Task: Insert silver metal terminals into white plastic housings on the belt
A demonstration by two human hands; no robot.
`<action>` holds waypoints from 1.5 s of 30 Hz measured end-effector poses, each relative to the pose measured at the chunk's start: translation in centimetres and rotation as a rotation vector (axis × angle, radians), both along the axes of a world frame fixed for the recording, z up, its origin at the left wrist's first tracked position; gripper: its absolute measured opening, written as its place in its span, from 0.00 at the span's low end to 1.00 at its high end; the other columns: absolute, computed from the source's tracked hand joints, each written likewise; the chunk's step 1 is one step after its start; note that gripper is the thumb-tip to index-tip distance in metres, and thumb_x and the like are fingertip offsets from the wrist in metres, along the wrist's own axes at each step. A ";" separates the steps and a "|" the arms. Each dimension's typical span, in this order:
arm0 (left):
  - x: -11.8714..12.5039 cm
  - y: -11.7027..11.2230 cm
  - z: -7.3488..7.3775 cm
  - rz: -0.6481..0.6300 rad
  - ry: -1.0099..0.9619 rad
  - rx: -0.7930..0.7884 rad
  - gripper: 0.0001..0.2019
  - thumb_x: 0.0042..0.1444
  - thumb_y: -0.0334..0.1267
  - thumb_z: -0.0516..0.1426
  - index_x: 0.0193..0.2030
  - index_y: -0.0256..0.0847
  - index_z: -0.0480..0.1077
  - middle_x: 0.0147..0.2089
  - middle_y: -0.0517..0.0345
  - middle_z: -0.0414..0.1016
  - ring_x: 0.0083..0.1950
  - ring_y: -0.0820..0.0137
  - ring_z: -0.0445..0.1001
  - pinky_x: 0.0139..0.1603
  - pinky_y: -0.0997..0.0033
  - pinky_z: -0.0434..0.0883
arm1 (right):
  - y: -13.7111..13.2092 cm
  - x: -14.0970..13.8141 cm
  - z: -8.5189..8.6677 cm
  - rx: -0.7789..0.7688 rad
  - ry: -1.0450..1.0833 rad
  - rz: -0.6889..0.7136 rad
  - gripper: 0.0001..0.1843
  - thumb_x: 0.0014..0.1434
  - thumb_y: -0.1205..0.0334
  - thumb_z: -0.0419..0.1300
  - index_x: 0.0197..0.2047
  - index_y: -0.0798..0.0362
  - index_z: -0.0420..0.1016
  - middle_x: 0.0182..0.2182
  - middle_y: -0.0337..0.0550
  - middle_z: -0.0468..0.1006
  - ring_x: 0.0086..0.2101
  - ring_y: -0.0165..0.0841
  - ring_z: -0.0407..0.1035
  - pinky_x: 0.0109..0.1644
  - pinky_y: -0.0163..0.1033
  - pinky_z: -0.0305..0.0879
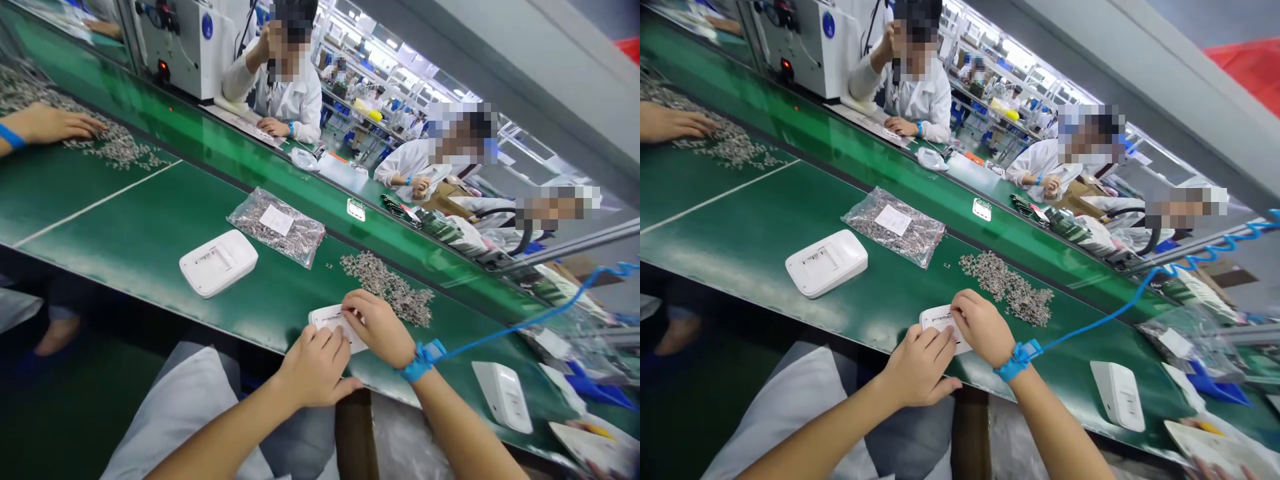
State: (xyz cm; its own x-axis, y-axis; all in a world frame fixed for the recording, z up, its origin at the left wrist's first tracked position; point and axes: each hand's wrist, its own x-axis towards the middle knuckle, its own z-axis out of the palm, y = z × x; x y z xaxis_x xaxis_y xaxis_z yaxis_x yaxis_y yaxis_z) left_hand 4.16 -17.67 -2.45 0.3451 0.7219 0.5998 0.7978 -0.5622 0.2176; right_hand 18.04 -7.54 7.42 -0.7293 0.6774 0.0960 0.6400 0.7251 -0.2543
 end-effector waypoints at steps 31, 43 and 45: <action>-0.7 -0.5 0.6 0.043 -0.148 -0.057 0.21 0.63 0.55 0.49 0.47 0.40 0.71 0.51 0.50 0.77 0.58 0.56 0.67 0.43 0.57 0.54 | -1.7 2.8 -3.0 0.178 0.176 0.291 0.11 0.67 0.70 0.55 0.50 0.53 0.74 0.46 0.48 0.79 0.46 0.40 0.69 0.49 0.49 0.67; -0.1 -0.3 0.3 0.098 -0.136 0.045 0.21 0.61 0.54 0.50 0.46 0.40 0.73 0.52 0.54 0.78 0.61 0.57 0.68 0.41 0.57 0.54 | -2.0 3.3 -3.4 0.227 0.149 0.313 0.15 0.68 0.71 0.53 0.54 0.55 0.75 0.53 0.50 0.77 0.48 0.41 0.67 0.48 0.50 0.69; 0.0 -0.3 0.0 0.100 -0.125 0.048 0.21 0.61 0.54 0.51 0.47 0.40 0.73 0.52 0.53 0.77 0.62 0.56 0.66 0.42 0.57 0.54 | -2.0 3.3 -3.3 0.228 0.126 0.319 0.16 0.67 0.72 0.52 0.53 0.55 0.75 0.53 0.49 0.77 0.47 0.41 0.67 0.47 0.49 0.69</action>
State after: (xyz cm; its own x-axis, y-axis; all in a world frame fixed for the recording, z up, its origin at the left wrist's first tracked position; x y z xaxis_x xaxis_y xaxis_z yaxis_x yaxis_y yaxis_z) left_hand 4.11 -17.94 -2.41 0.1940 0.7180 0.6685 0.8186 -0.4940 0.2931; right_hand 21.32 -9.50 4.13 -0.8725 0.3700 0.3191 0.3478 0.9290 -0.1261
